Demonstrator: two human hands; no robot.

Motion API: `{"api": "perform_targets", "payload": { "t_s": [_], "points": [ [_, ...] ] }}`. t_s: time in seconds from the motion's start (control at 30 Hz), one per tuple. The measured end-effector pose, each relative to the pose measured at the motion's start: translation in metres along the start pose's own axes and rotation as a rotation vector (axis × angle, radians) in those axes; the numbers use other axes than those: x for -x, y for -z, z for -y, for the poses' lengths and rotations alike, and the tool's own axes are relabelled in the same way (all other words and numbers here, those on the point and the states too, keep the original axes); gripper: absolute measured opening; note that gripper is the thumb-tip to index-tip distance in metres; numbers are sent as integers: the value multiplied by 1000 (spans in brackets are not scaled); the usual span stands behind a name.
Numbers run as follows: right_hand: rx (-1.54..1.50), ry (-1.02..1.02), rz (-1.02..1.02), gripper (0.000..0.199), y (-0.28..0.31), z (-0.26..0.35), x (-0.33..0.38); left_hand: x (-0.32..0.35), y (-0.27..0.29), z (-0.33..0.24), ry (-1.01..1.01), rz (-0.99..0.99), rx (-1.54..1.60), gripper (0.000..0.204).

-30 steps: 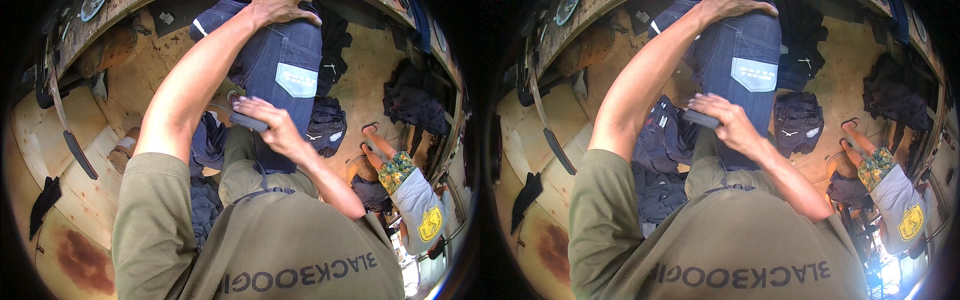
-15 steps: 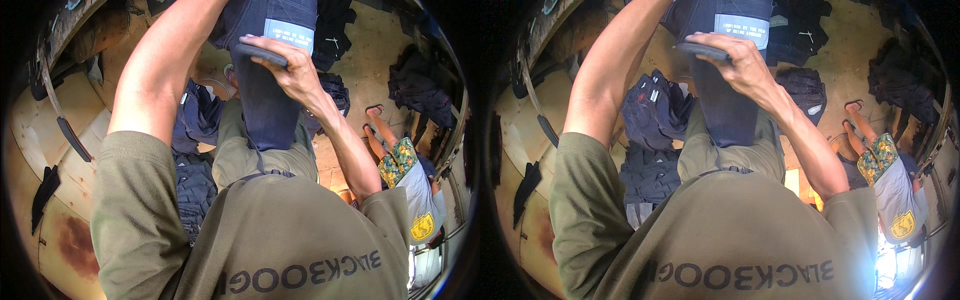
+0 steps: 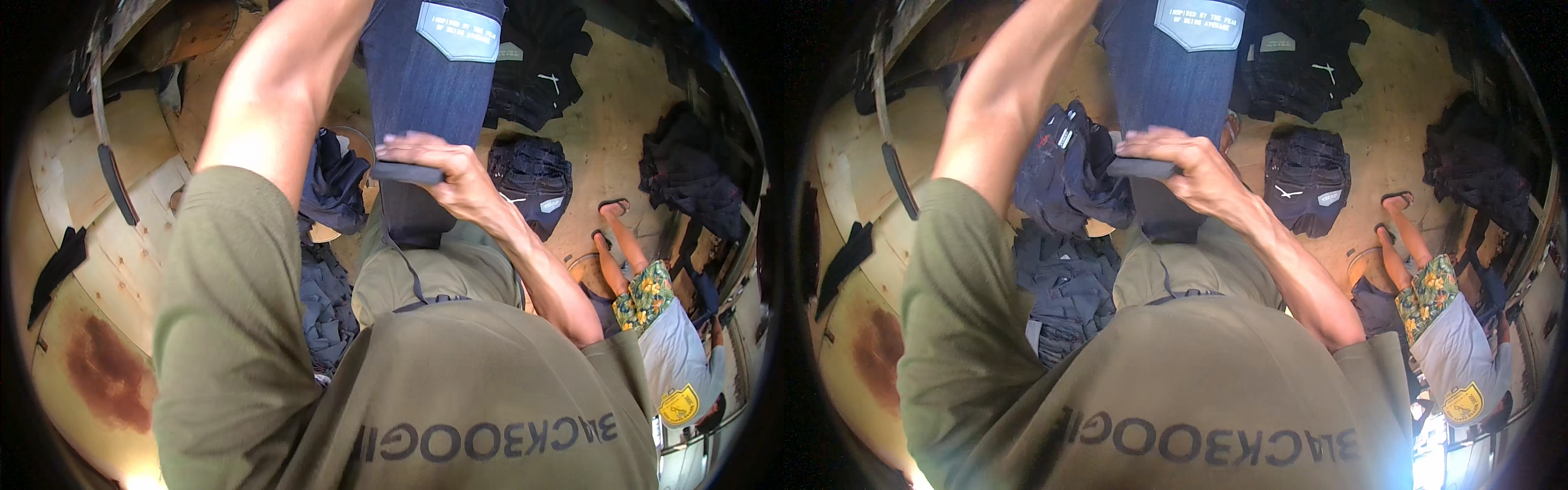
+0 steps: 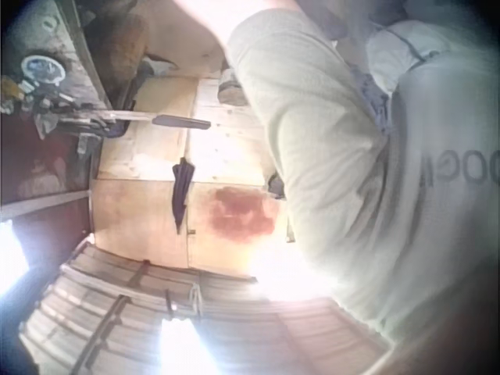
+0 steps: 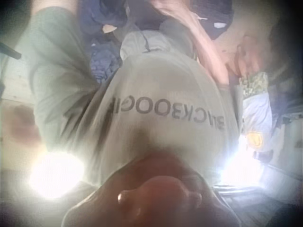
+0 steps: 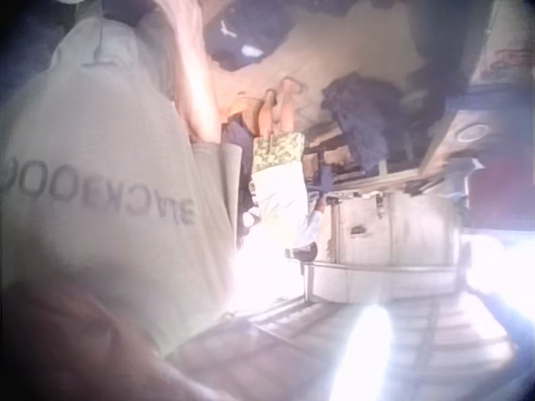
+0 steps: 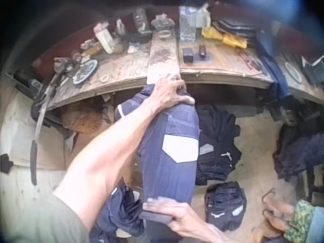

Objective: The person repeatedly brushes a pair of dark blue jeans with a handheld brush while holding them on a wooden workbench. The person flips the jeans to treat both sides and continues brushing multiple times.

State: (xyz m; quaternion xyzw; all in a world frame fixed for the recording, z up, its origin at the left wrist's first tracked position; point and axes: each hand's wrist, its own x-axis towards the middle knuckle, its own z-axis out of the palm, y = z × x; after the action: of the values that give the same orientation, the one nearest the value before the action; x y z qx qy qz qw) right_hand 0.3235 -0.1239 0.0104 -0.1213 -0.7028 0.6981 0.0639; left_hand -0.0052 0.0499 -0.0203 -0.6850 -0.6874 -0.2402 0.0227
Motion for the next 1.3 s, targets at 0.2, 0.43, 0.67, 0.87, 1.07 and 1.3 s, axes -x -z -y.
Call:
{"api": "perform_targets", "payload": {
  "t_s": [0.2, 0.43, 0.67, 0.87, 1.07, 1.3],
  "points": [
    [-441, -177, -601, 34, 31, 37, 56, 224, 123, -167, 758, -298, 329, 92],
    [-35, -54, -250, 75, 121, 63, -159, 465, 139, -334, 920, 123, 694, 44],
    [666, -359, -241, 86, 39, 55, -120, 594, 147, -365, 757, 257, 579, 41],
    [639, -333, -81, 44, -79, 70, 47, 623, 99, -295, 978, 9, 686, 90],
    [518, -275, 52, 48, -119, 117, 272, 556, 108, -288, 467, 474, 581, 70],
    [704, -508, 14, 45, -84, 202, 445, 542, 60, -474, 209, 762, 1151, 44]
  ]
}}
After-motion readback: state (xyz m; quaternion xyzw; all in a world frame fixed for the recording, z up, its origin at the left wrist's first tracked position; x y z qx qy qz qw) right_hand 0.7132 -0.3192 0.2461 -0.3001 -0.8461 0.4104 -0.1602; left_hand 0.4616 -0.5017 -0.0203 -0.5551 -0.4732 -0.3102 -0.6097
